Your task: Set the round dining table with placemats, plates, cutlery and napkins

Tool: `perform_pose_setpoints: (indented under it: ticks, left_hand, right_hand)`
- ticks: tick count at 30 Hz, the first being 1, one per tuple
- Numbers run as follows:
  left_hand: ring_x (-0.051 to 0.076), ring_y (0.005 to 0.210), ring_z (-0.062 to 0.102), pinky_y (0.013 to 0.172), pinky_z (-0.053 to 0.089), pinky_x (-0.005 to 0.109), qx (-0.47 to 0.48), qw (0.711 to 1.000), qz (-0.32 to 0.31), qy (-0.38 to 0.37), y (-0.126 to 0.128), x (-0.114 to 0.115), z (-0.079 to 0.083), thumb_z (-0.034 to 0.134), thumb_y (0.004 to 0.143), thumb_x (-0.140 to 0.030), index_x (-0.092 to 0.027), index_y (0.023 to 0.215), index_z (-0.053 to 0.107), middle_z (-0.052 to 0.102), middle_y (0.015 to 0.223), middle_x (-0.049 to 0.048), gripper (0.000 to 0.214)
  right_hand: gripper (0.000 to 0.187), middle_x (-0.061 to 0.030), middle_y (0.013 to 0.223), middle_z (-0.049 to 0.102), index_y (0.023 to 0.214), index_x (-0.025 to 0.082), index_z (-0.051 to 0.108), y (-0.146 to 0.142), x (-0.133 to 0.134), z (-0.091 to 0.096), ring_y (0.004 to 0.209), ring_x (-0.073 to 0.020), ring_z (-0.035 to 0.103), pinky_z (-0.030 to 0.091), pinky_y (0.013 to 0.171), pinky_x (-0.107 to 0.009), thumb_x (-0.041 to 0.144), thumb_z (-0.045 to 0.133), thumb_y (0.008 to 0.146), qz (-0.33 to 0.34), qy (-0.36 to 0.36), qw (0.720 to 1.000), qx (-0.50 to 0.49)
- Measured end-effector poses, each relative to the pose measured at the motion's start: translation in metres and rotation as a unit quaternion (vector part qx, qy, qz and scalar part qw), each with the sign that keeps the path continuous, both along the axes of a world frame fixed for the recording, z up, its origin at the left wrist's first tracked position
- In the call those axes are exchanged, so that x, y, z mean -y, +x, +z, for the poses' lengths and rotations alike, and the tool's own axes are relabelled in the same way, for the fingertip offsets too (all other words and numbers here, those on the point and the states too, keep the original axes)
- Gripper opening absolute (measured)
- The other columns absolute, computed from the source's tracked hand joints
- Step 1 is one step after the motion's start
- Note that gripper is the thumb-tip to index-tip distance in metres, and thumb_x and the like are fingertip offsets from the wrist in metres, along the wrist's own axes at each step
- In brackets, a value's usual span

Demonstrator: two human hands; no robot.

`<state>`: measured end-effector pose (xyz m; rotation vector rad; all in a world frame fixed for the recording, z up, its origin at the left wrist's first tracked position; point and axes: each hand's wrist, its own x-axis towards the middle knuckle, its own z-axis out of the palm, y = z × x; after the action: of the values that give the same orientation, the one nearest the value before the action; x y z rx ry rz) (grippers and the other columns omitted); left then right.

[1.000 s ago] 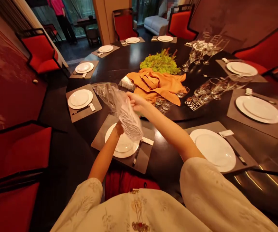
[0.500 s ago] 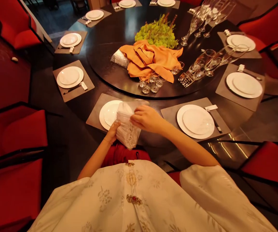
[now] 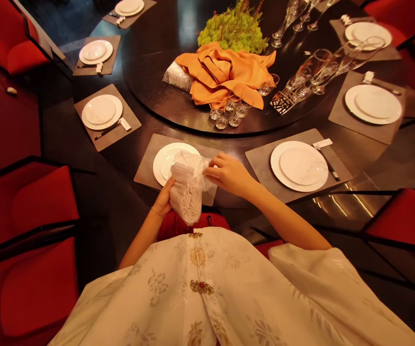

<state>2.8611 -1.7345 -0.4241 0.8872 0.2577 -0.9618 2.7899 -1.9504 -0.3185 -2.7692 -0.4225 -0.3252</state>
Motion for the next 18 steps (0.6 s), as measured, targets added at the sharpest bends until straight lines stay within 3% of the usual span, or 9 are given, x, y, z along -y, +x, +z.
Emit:
perform_pose_setpoints:
  ticks: [4,8,13,18]
  left_hand:
    - [0.019,0.092,0.062,0.091,0.044,0.034,-0.008,0.999,-0.032,-0.004,-0.003,0.0,0.008,0.059,0.079,-0.029,-0.014,0.109,0.057,0.067,0.097,0.0054,0.034]
    - [0.019,0.088,0.063,0.088,0.046,0.034,-0.049,0.996,-0.073,-0.011,-0.004,0.001,0.011,0.055,0.082,-0.03,-0.014,0.106,0.059,0.068,0.091,0.0047,0.029]
    - [0.019,0.093,0.062,0.09,0.046,0.033,-0.029,0.992,-0.119,-0.008,0.001,0.004,0.006,0.057,0.08,-0.026,-0.014,0.109,0.059,0.067,0.097,0.0055,0.032]
    - [0.018,0.091,0.062,0.091,0.044,0.033,0.009,0.987,-0.162,0.012,0.009,0.007,0.004,0.059,0.079,-0.022,-0.014,0.113,0.057,0.066,0.1,0.0059,0.035]
  right_hand:
    - [0.027,-0.0096,0.093,0.06,0.103,0.021,0.063,-0.002,0.004,0.006,0.088,-0.0218,0.048,0.039,0.076,-0.037,0.036,0.048,0.085,-0.01,0.049,0.999,0.021]
    - [0.035,-0.0093,0.11,0.057,0.11,0.022,0.059,-0.008,0.007,0.009,0.102,-0.0228,0.046,0.038,0.083,-0.04,0.043,0.052,0.083,0.082,0.083,0.993,-0.027]
    - [0.03,-0.007,0.102,0.063,0.103,0.022,0.063,-0.004,0.013,0.011,0.098,-0.0198,0.049,0.037,0.083,-0.038,0.034,0.039,0.09,0.11,0.101,0.988,-0.047]
    - [0.028,-0.0065,0.092,0.063,0.094,0.021,0.065,0.006,0.015,0.013,0.093,-0.0203,0.047,0.035,0.08,-0.038,0.03,0.038,0.09,0.068,0.048,0.996,-0.018]
